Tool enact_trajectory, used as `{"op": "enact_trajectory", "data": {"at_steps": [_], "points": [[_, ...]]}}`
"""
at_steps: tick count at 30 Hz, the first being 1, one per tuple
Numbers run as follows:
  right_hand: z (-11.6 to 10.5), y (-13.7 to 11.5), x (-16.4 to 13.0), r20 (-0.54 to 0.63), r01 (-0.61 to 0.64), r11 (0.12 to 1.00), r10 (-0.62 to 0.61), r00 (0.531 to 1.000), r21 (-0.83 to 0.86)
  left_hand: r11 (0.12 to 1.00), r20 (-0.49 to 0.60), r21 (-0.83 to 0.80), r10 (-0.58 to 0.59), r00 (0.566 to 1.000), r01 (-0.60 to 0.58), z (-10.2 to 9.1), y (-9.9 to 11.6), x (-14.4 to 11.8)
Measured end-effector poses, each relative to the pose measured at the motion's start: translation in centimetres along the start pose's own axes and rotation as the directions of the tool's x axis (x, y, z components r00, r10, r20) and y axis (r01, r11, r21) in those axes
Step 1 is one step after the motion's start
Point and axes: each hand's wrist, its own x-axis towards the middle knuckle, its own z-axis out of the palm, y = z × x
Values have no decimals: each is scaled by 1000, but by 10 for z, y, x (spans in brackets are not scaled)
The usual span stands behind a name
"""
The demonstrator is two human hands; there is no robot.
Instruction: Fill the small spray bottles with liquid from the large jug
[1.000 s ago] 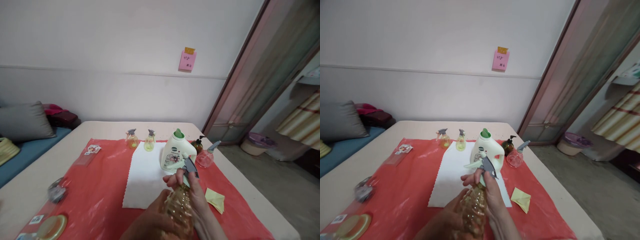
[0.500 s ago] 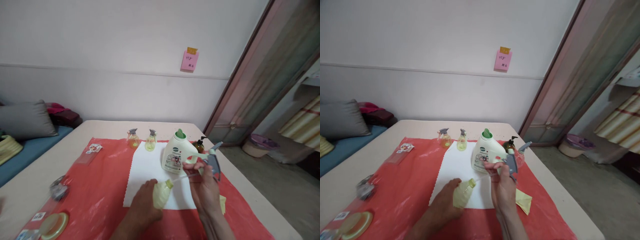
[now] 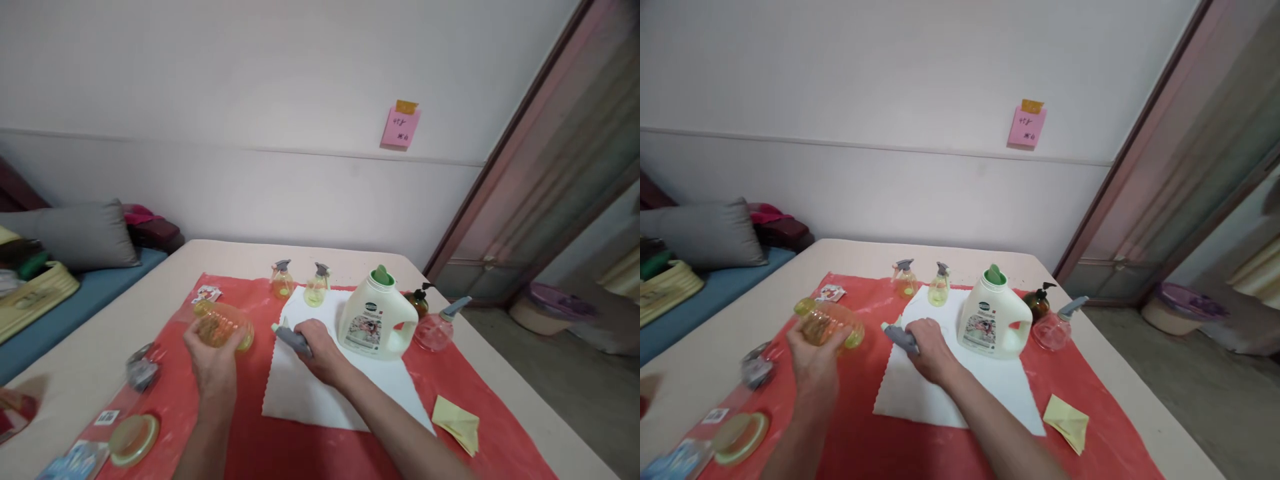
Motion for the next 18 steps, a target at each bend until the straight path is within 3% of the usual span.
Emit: {"op": "enact_trajectory", "data": {"at_steps": [2,5,10,13,15,16,18], "points": [[15,25,30,88,-15,991,27,996,-134,1000,-32,-16,-7,999,7,1,1,-1],[24,61,57,137,-47,961,88,987,-273,999,43,-25,-38,998,39,5,2,-4],[29,86,46,70,-72,945,100,993,-319,983,224,-100,-130,966,156,17,2,-9],[28,76,15,-90,-88,966,68,994,-243,957,329,-157,-182,927,243,24,0,-12],[17,68,-8,-258,-104,983,62,964,-152,951,360,-156,-197,912,268,26,-1,-16],[9,66,-19,-365,-123,987,79,928,-100,950,375,-150,-202,905,274,27,-2,-18],[-13,66,-38,-590,-170,985,149,793,20,950,412,-137,-203,888,281,28,-5,-22]]}}
